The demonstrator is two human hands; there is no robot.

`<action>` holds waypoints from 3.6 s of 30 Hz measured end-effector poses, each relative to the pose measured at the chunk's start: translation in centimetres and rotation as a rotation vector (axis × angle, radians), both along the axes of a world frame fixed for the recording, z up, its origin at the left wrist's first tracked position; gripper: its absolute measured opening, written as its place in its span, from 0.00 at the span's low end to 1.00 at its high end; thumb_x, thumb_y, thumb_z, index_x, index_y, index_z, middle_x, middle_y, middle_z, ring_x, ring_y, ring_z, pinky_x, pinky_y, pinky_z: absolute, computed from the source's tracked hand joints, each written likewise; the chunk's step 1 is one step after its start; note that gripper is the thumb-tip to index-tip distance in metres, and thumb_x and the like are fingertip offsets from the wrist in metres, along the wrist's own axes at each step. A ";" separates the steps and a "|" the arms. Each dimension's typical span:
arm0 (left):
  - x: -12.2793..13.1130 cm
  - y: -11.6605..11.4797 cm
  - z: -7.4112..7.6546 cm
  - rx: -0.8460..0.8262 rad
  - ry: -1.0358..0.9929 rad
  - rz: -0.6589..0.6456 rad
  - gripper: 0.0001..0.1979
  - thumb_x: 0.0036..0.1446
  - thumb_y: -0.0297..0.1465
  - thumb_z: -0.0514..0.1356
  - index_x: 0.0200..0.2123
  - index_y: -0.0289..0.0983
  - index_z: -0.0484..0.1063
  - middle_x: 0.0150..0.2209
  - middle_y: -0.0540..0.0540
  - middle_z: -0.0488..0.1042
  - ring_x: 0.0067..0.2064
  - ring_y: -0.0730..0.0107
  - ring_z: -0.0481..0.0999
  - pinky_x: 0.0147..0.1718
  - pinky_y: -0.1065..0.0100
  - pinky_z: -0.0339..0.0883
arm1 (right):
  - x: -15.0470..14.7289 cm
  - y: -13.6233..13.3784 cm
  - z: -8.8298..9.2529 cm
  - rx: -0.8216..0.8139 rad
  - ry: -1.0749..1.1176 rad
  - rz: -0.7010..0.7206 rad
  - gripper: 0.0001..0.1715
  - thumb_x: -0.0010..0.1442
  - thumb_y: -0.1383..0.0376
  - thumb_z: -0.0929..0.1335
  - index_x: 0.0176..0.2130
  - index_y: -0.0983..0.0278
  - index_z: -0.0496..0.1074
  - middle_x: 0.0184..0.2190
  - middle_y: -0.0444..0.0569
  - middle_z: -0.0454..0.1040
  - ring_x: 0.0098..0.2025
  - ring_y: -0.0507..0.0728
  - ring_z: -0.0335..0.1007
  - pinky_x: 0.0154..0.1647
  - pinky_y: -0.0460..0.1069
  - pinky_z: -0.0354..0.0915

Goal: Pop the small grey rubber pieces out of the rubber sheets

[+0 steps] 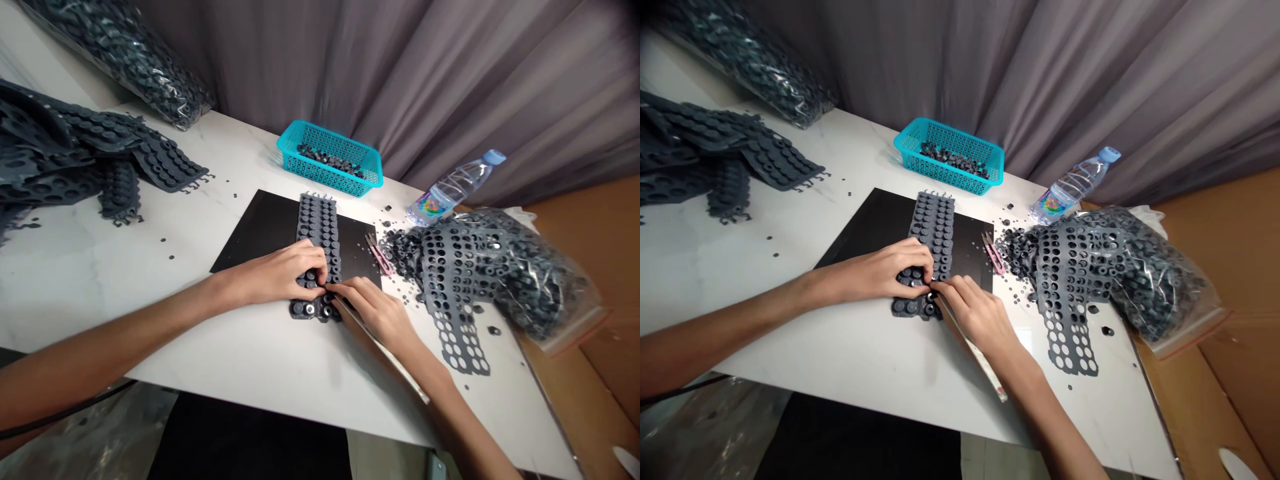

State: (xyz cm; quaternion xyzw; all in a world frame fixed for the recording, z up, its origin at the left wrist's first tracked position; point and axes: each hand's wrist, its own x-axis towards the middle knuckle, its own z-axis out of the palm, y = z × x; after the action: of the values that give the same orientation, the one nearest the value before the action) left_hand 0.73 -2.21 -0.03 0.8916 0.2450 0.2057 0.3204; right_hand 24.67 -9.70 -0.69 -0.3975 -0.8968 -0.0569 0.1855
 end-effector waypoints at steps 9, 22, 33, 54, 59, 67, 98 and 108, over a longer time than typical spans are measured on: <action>0.3 0.2 0.0 0.021 0.038 0.025 0.05 0.61 0.34 0.65 0.37 0.40 0.72 0.41 0.51 0.76 0.48 0.63 0.70 0.48 0.64 0.63 | -0.7 -0.8 -0.6 0.016 -0.014 -0.081 0.11 0.77 0.64 0.61 0.54 0.65 0.68 0.42 0.50 0.77 0.38 0.55 0.77 0.35 0.48 0.67; 0.1 0.0 0.2 0.031 0.063 0.005 0.08 0.64 0.37 0.65 0.38 0.39 0.72 0.43 0.50 0.75 0.49 0.63 0.70 0.49 0.64 0.63 | 2.7 -0.6 -0.1 -0.173 0.361 -0.303 0.13 0.73 0.60 0.66 0.54 0.59 0.74 0.41 0.48 0.78 0.36 0.55 0.75 0.37 0.49 0.70; 0.1 -0.2 0.2 0.038 0.033 0.005 0.05 0.64 0.34 0.64 0.38 0.39 0.72 0.43 0.49 0.76 0.49 0.62 0.70 0.48 0.64 0.63 | 0.5 -0.7 1.7 -0.296 0.303 0.037 0.09 0.73 0.65 0.66 0.47 0.62 0.76 0.41 0.52 0.79 0.41 0.55 0.77 0.41 0.47 0.73; 0.2 -0.1 0.0 0.034 0.010 0.002 0.03 0.63 0.32 0.64 0.38 0.39 0.73 0.42 0.49 0.76 0.48 0.63 0.70 0.49 0.63 0.64 | 0.6 -0.1 -0.1 0.004 -0.015 0.053 0.16 0.77 0.63 0.61 0.55 0.65 0.74 0.41 0.51 0.79 0.38 0.54 0.76 0.34 0.46 0.68; 0.1 -0.2 0.0 0.038 0.029 0.000 0.05 0.65 0.34 0.64 0.39 0.40 0.72 0.43 0.49 0.76 0.49 0.63 0.70 0.50 0.64 0.64 | 0.0 -0.5 0.1 0.069 -0.063 0.023 0.15 0.77 0.63 0.61 0.54 0.67 0.73 0.39 0.51 0.78 0.38 0.55 0.76 0.34 0.48 0.68; 0.2 -0.2 -0.3 0.043 0.024 -0.004 0.05 0.64 0.34 0.64 0.40 0.40 0.72 0.43 0.49 0.76 0.49 0.63 0.70 0.51 0.64 0.63 | -0.3 -1.0 -0.4 -0.019 0.073 -0.236 0.16 0.78 0.60 0.60 0.57 0.63 0.69 0.43 0.51 0.76 0.35 0.53 0.76 0.27 0.46 0.65; 0.2 -0.3 0.0 0.019 0.020 0.014 0.05 0.63 0.33 0.65 0.38 0.40 0.72 0.43 0.50 0.76 0.49 0.63 0.70 0.50 0.64 0.64 | 0.7 -0.4 1.4 -0.177 0.139 -0.020 0.12 0.74 0.59 0.65 0.44 0.60 0.77 0.39 0.49 0.80 0.36 0.55 0.73 0.37 0.49 0.68; 0.2 -0.4 -0.2 0.025 0.017 0.015 0.05 0.63 0.32 0.65 0.38 0.40 0.71 0.42 0.51 0.76 0.49 0.64 0.70 0.49 0.64 0.64 | 0.3 0.1 0.4 0.037 0.003 0.038 0.13 0.76 0.63 0.63 0.49 0.65 0.75 0.40 0.50 0.79 0.36 0.56 0.71 0.34 0.49 0.66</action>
State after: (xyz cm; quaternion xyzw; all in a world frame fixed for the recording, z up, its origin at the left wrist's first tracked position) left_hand 0.97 -2.58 -0.19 0.8954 0.2517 0.2037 0.3057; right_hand 24.95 -9.63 -0.26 -0.3768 -0.9028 -0.0693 0.1952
